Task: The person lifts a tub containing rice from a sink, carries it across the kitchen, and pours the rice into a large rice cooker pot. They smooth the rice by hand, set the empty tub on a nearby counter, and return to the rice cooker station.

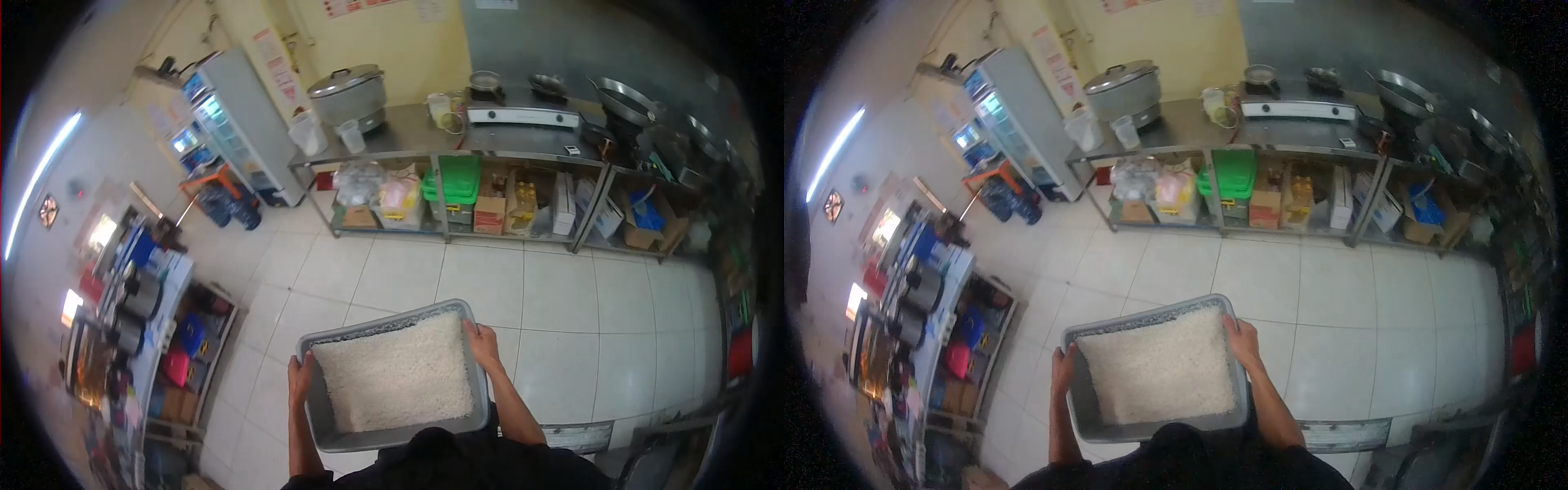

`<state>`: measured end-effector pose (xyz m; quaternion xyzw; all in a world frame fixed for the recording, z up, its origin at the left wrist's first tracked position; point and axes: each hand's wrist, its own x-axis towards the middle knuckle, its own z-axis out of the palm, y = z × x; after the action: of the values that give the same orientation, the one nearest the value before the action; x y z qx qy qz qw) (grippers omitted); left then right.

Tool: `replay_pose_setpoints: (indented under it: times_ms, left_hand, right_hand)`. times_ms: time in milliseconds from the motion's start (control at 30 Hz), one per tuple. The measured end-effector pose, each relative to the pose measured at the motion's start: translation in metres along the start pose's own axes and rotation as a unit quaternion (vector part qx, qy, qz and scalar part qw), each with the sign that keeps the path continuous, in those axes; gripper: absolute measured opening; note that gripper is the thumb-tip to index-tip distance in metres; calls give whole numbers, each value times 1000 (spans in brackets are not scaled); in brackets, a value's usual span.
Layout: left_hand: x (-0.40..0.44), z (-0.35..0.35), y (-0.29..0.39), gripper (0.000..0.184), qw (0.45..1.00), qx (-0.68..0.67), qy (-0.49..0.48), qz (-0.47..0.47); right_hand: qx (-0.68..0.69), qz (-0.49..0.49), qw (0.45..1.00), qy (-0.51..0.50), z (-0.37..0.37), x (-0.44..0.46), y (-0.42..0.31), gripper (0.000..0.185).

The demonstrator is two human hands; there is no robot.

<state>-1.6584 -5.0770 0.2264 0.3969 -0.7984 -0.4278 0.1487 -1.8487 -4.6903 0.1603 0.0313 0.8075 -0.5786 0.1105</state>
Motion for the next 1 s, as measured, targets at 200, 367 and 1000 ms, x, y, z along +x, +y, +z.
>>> replay_pose_setpoints:
  times_ms: [200, 367, 1000]
  left_hand:
    - [155, 77, 40, 47, 998, 0, -48, 35]
    - [257, 150, 111, 51, 999, -4, -8, 52]
    - [671, 320, 255, 69, 995, -66, 4, 68]
  right_hand:
    - [9, 4, 998, 56, 12, 125, -37, 49]
    - [6, -30, 998, 59, 13, 278, -68, 51]
    - [-9, -141, 985, 96, 112, 738, -197, 53]
